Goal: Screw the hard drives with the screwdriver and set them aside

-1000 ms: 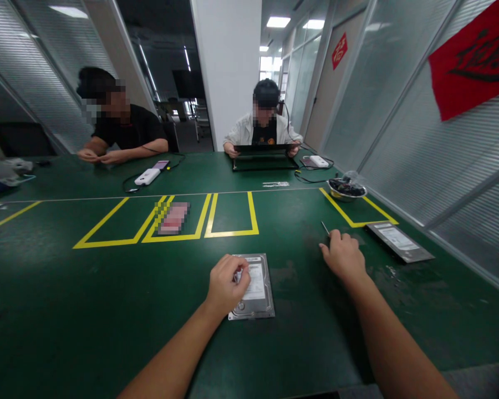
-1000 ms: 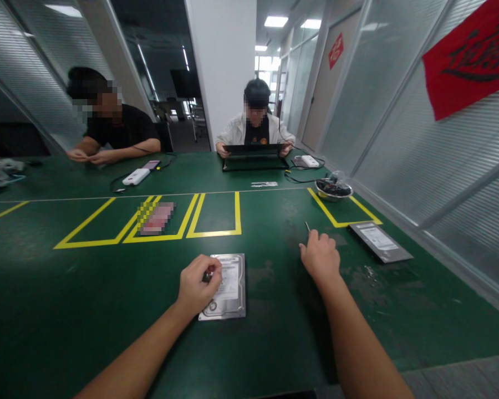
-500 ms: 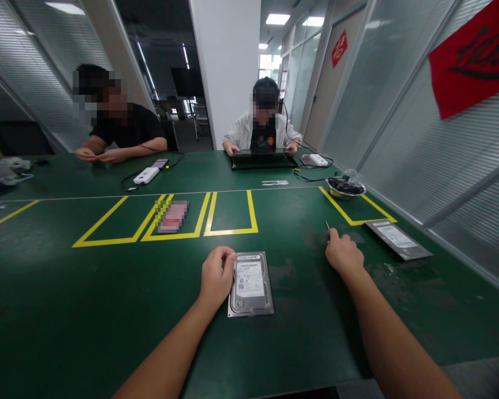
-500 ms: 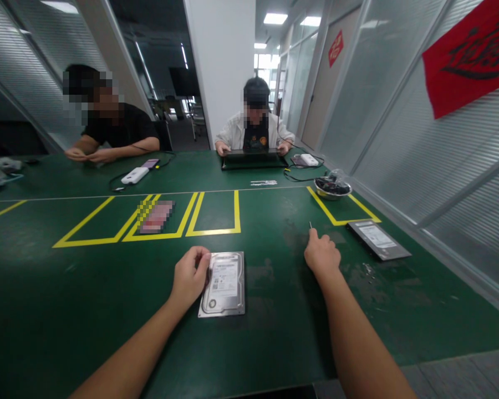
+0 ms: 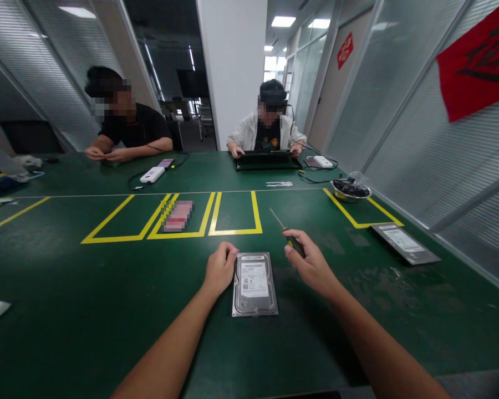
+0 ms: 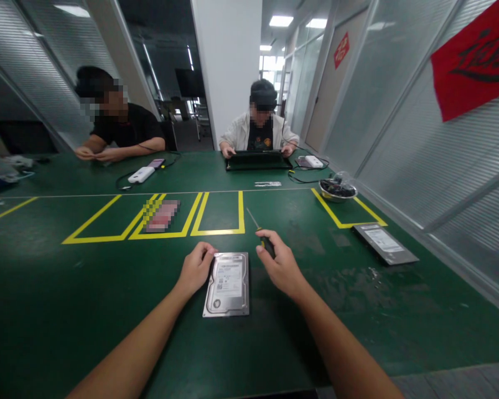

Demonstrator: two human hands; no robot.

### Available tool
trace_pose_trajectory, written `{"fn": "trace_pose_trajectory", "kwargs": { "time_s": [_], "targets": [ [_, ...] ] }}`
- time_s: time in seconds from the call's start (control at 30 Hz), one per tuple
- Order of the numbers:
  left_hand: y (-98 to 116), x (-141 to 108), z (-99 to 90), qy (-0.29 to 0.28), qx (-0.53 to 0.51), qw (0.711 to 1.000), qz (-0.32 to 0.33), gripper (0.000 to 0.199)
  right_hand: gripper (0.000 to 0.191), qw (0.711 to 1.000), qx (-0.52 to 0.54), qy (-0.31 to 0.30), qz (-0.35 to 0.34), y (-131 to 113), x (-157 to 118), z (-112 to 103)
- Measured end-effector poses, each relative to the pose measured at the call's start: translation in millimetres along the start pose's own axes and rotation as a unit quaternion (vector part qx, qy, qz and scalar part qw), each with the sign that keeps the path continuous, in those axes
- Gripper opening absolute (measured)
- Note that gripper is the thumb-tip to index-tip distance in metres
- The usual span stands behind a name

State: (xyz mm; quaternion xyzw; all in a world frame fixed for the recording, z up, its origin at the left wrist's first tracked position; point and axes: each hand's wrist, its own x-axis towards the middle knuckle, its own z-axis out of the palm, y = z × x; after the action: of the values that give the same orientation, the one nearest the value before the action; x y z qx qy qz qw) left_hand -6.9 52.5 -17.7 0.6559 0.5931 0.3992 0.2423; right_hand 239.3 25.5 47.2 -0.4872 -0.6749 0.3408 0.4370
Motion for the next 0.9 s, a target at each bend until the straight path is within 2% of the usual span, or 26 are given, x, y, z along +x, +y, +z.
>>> {"fn": "trace_pose_trajectory", "kwargs": {
  "time_s": [0.13, 0.2, 0.27, 0.3, 0.37, 0.47, 0.57, 0.63, 0.77, 0.9],
  "targets": [
    [0, 1, -1.3, -0.002, 0.001, 1.000, 0.000, 0.018, 0.028, 0.996, -0.045, -0.046, -0.057, -25, -4, 24],
    [0, 2, -2.2, -0.003, -0.001, 1.000, -0.002, 0.018, 0.037, 0.995, -0.015, -0.073, -0.067, -28, -3, 35],
    [0, 2, -2.9, -0.004, -0.010, 1.000, -0.003, 0.018, 0.052, 0.993, 0.004, -0.094, -0.065, -25, -1, 45],
    [0, 3, -3.1, -0.003, -0.016, 1.000, -0.005, 0.018, 0.051, 0.993, -0.011, -0.095, -0.066, -22, -1, 49],
    [-1, 4, -3.2, -0.002, -0.024, 1.000, -0.010, 0.018, 0.035, 0.987, -0.105, -0.084, -0.083, -13, -1, 55],
    [-3, 5, -4.2, -0.004, -0.036, 0.999, -0.020, 0.018, 0.027, 0.951, -0.255, -0.104, -0.142, 0, -5, 58],
    [-7, 10, -6.8, -0.011, -0.049, 0.998, -0.026, 0.018, 0.025, 0.937, -0.271, -0.123, -0.184, 7, -12, 56],
    [-11, 15, -8.4, -0.020, -0.056, 0.998, -0.026, 0.018, 0.024, 0.944, -0.253, -0.117, -0.179, 9, -16, 56],
    [-20, 27, -8.5, -0.041, -0.050, 0.997, -0.036, 0.016, 0.053, 0.953, -0.242, -0.136, -0.119, 12, -23, 60],
    [-25, 29, -7.7, -0.034, -0.076, 0.995, -0.053, 0.015, 0.062, 0.962, -0.197, -0.166, -0.085, 14, -25, 64]
  ]
}}
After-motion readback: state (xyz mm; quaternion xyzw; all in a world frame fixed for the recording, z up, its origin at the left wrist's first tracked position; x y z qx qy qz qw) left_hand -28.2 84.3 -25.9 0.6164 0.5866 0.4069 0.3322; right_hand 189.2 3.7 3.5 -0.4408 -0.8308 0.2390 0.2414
